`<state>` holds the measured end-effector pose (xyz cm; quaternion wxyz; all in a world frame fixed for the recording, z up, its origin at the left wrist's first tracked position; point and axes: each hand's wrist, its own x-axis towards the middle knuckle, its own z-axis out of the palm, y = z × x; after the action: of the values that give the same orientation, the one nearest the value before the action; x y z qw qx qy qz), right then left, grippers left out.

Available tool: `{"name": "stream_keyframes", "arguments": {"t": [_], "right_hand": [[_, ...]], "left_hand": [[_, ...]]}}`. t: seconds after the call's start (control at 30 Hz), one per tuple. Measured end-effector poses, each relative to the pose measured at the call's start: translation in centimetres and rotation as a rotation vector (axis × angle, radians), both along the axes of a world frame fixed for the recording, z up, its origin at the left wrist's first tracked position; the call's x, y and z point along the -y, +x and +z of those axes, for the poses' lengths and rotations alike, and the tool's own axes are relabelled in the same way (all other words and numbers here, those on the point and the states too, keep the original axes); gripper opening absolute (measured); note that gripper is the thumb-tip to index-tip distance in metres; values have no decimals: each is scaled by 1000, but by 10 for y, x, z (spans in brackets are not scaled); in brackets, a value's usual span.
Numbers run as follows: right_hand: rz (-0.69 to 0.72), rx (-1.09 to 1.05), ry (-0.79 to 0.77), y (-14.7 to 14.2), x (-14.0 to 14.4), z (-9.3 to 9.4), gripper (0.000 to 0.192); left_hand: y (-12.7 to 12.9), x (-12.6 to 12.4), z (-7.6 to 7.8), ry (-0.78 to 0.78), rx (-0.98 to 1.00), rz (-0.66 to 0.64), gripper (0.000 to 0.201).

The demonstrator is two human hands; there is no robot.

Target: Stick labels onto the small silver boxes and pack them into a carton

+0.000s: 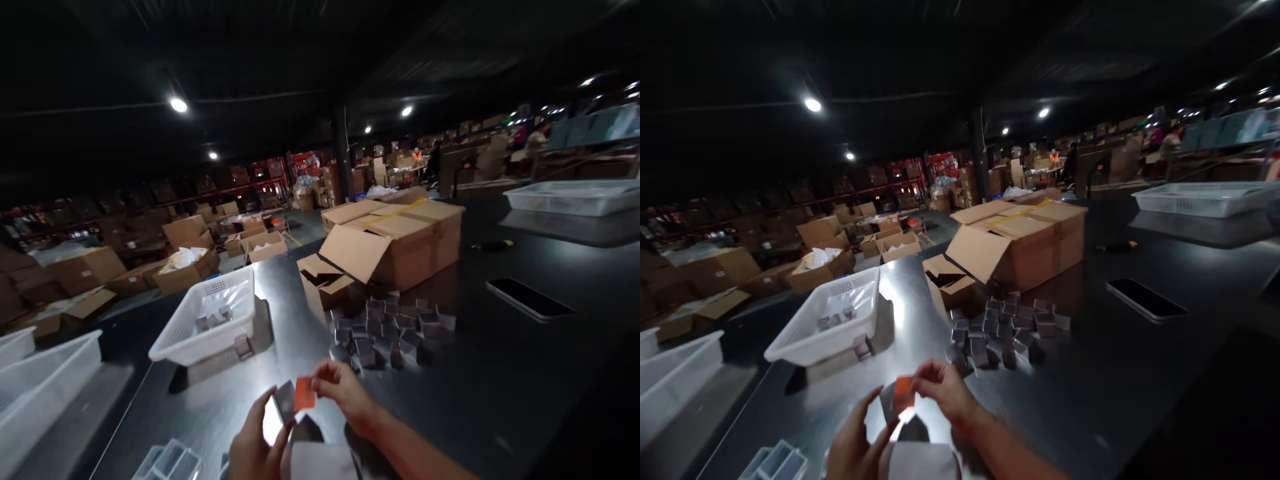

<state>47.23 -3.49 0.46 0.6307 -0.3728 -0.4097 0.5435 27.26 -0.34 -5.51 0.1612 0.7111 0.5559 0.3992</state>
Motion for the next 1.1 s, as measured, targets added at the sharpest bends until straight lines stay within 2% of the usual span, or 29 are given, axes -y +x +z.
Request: {"name": "stream_keyframes", "arguments": {"t": [0.07,0.23,0.3,0.37,0.5,0.7,0.83,1.1], "right_hand": [[-1,15,-20,6,1,3,54],[73,29,-121,14,3,8,48],[106,23,-149,14,4,8,54],[116,44,-136,11,7,9,61],[88,120,-97,5,13,11,60],[72,183,-145,3,14,11,68],[89,212,-188,4,14,11,73],[98,197,-178,4,16,12,68]], "left_hand": [[-6,6,10,4,-8,-53,68],[-10,17,37,43,-155,-123,51],[-10,18,41,66,-190,-183,48],[-11,20,42,86,-211,-238,48],[-12,24,39,173,-231,-309,46],[-9,26,38,346,-250,-348,45],[-8,28,39,370,-257,-349,47],[-6,31,43,408,-262,-352,45]]}}
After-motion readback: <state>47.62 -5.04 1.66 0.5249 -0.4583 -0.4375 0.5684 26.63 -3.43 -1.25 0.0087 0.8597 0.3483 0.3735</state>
